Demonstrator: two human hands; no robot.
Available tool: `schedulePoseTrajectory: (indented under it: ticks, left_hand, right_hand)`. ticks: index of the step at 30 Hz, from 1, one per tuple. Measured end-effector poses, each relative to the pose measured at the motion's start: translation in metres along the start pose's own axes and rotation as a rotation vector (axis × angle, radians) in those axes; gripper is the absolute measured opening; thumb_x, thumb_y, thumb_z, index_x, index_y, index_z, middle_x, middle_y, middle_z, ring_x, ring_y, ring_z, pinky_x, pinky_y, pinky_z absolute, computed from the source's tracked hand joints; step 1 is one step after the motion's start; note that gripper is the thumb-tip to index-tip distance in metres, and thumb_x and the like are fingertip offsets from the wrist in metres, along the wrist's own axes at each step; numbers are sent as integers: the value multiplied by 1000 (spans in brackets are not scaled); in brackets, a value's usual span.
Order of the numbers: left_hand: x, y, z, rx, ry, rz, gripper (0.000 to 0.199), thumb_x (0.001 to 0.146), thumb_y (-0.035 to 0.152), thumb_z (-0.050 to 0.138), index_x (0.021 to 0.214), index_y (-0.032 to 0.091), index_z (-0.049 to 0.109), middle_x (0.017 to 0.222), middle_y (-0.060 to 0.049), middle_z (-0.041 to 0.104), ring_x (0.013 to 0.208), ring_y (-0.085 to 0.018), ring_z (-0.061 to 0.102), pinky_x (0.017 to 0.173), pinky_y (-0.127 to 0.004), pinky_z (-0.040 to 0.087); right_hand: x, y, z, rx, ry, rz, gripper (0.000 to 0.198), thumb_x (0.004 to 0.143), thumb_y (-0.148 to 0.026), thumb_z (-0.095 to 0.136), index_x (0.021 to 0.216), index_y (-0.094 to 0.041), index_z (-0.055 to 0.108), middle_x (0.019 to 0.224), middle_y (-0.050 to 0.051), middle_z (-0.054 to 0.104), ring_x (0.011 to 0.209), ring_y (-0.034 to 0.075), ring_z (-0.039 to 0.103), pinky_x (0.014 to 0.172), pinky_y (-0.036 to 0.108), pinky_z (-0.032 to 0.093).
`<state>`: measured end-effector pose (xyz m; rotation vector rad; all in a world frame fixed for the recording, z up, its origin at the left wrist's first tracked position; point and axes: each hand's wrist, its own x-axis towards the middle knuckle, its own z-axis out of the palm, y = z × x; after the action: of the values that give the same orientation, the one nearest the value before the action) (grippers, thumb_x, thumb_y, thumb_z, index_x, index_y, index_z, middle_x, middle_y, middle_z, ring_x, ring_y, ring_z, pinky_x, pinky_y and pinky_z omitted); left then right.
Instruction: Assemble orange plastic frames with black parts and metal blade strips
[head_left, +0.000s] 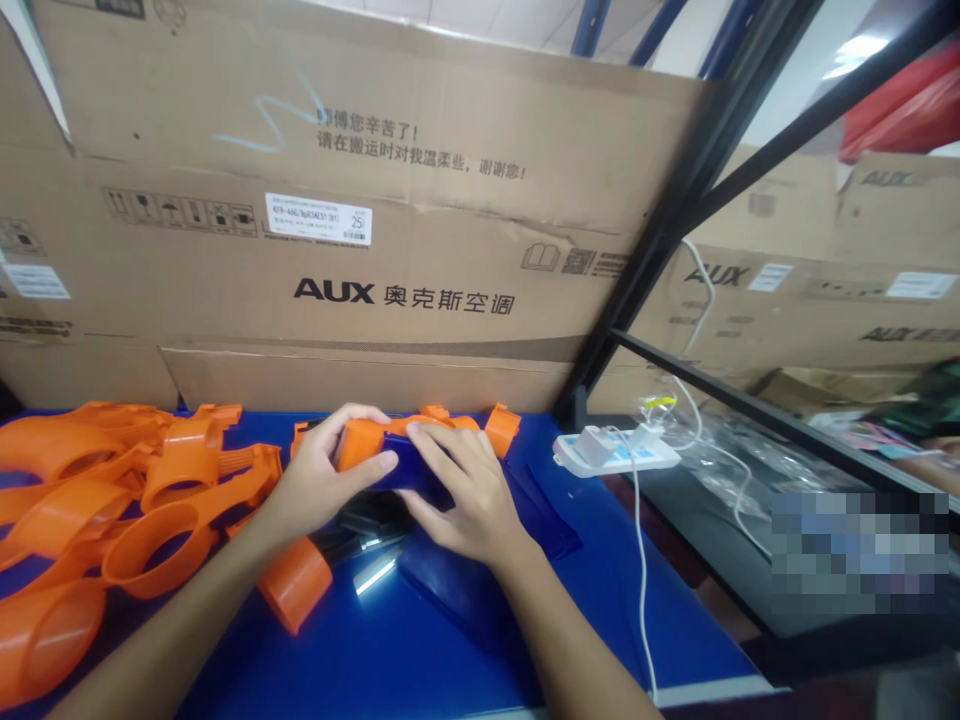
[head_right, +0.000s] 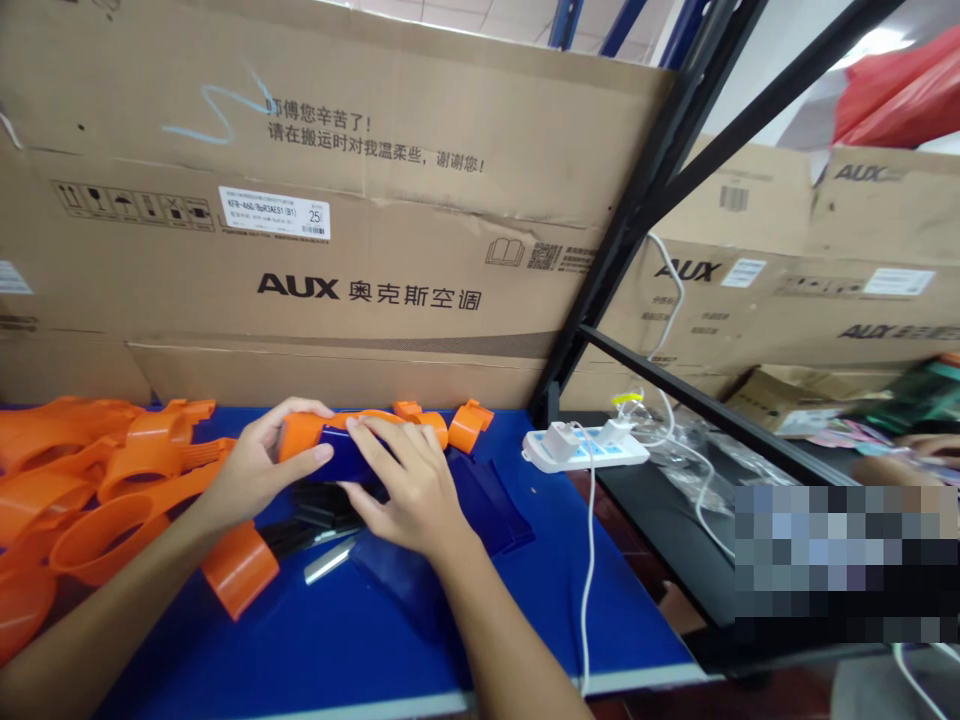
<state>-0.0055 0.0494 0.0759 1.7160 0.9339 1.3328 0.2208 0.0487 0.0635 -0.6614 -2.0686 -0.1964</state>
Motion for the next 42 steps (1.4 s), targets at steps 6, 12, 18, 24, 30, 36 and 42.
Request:
schedulePoseTrajectory:
  ticks: [6,12,18,24,30,36,42]
  left_hand:
    - [3,-5,-2,-300,-205,-4,70,88,37,74,151,26,47,150,-15,54,131,-35,57,105,-46,50]
    - [3,-10,1,-168,-377,-103,73,86,33,76,152,33,46,154,-12,51,138,-35,51,112,-58,43]
    - [0,-3,8,-276,-440,-161,83,81,28,81,153,35,40,153,-11,53,132,-36,58,108,-56,49]
    - [4,-13,7,-191,-156,-201,106,73,30,88,158,35,24,149,-18,51,126,-37,61,97,-54,56]
    - [3,-13,2,8,-159,-196,107,75,38,85,160,34,20,146,-19,55,117,-35,67,92,-54,58]
    - [-1,-13,-40,677,-203,-64,79,85,56,69,155,35,41,155,-9,52,140,-38,49,113,-56,41]
    - [-2,-40,-78,1206,-262,-26,55,91,44,62,141,21,59,146,-15,61,134,-38,55,111,-53,41]
  right_hand:
    - [2,-4,5,372,197,424,60,89,-39,72,145,-24,54,139,12,64,124,31,63,105,49,51]
    - [-1,-6,33,810,387,970,52,96,-66,48,83,-19,67,81,6,72,75,23,67,67,34,56]
    - [-2,-5,47,911,276,1076,51,92,-69,53,91,-20,70,91,7,74,90,26,68,79,37,56]
    - [2,-8,39,1014,232,933,58,93,-60,60,143,-32,54,133,7,64,114,27,65,97,43,54]
    - [6,-14,34,1033,80,882,63,84,-44,78,142,-34,56,147,8,55,114,25,66,105,47,50]
    - [6,-3,40,1082,157,976,53,86,-45,75,135,-31,61,135,7,66,125,27,62,109,45,47]
    - [17,-8,48,1179,95,1047,48,89,-46,71,131,-25,62,116,6,73,102,22,71,90,35,57]
